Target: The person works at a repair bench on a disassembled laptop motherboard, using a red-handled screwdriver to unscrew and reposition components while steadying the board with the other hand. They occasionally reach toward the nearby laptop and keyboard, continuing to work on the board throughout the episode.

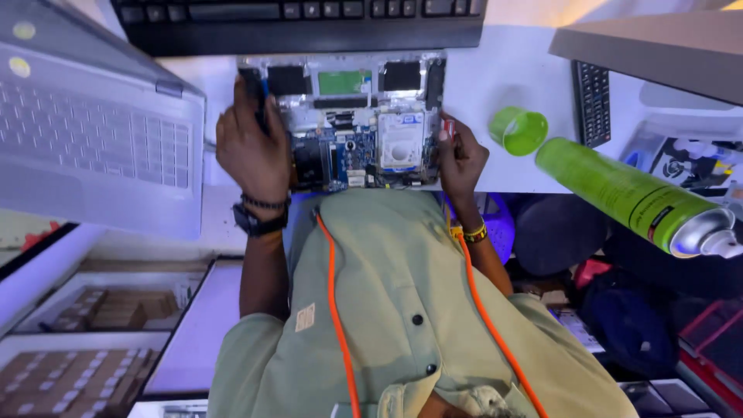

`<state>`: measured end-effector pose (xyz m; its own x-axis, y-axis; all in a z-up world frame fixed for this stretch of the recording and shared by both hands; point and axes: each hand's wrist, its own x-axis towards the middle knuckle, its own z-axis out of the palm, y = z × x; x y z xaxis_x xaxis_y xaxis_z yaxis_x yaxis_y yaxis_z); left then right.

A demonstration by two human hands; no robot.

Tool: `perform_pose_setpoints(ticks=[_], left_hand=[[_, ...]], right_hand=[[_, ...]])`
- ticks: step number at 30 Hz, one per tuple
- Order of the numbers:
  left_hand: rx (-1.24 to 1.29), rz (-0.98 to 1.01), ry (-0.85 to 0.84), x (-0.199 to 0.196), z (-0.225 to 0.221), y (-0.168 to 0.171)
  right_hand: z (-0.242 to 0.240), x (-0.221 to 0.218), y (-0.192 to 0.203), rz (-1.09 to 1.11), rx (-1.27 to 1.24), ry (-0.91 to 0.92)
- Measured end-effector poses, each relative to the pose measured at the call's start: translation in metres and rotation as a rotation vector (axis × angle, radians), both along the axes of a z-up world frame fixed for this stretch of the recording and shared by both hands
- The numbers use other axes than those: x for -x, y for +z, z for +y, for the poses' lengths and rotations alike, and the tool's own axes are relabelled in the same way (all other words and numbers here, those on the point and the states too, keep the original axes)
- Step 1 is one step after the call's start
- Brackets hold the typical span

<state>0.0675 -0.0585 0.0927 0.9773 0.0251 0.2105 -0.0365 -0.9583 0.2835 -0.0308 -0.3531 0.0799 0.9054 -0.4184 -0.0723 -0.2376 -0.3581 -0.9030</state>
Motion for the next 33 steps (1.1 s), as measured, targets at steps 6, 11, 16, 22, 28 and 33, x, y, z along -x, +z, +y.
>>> perform_pose_setpoints(ticks=[6,11,16,22,28,33], left_hand=[[0.207,0.109,-0.53,-0.004,-0.04,0.05],[0.062,0.145,-0.735,-0.023,-0.073,-0.023],[0.03,0.146,-0.798,-0.056,-0.065,-0.024],[0.012,0.149,-0.811,-0.065,-0.069,-0.023],[0.067,0.199,-0.775,-0.066,-0.07,-0.019],[0.121,0.207,-0.879,-0.062,-0.079,-0.01]], right_hand=[[0.001,-0.003,-0.012,0.046,0.029,-0.053],[0.004,-0.007,-0.007,-0.005,-0.002,-0.055],[0.006,-0.005,-0.011,-0.012,-0.011,-0.078],[0.008,-0.004,-0.012,-0.027,-0.013,-0.123],[0.005,-0.003,-0.016,-0.001,-0.012,-0.142],[0.006,-0.004,-0.014,-0.026,0.032,-0.141]])
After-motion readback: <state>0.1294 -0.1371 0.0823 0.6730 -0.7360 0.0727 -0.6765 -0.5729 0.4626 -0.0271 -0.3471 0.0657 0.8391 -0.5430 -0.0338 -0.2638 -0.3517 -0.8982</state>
